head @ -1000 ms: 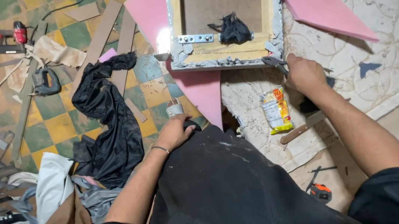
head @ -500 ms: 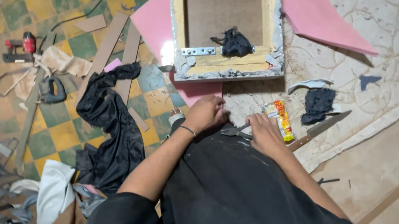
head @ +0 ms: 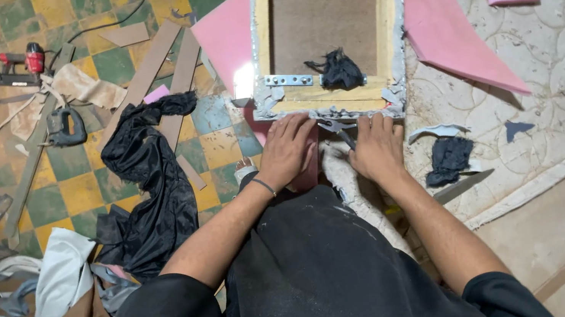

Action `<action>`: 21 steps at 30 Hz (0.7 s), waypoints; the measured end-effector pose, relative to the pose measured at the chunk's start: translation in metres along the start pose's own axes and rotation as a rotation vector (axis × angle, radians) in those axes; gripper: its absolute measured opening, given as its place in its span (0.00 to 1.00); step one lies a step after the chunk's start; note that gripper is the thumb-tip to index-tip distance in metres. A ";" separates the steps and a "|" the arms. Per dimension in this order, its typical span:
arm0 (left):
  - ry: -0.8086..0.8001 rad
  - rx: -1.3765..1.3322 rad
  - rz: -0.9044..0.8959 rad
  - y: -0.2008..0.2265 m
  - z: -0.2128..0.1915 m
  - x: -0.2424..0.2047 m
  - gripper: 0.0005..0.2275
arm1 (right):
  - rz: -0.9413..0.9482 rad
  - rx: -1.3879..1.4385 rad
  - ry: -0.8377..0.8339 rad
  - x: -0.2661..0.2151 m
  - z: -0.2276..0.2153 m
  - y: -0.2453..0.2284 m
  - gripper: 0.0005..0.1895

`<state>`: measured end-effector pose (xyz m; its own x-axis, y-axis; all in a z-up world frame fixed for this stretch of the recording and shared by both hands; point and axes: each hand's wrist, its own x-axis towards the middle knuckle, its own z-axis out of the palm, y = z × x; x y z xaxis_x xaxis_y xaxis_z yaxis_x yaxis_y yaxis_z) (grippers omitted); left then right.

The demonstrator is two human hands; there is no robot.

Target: Stripping old material and trimming foam from a wooden furniture frame using a utility knife

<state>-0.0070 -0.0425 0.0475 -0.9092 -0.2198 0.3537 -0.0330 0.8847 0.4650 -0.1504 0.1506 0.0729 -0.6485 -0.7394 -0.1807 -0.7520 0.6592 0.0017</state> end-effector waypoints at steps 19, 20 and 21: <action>0.021 0.178 -0.043 -0.012 0.022 -0.015 0.33 | 0.134 1.568 -0.414 -0.013 0.010 -0.054 0.10; 0.034 0.276 -0.013 -0.011 0.027 -0.020 0.32 | 0.027 0.950 -0.432 -0.019 -0.003 -0.051 0.22; 0.022 0.268 0.004 -0.012 0.028 -0.022 0.32 | 0.047 0.960 -0.427 -0.019 0.000 -0.050 0.22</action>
<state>0.0016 -0.0368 0.0113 -0.9002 -0.2227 0.3743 -0.1410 0.9621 0.2333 -0.1010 0.1317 0.0759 -0.4391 -0.7237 -0.5324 -0.1974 0.6558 -0.7287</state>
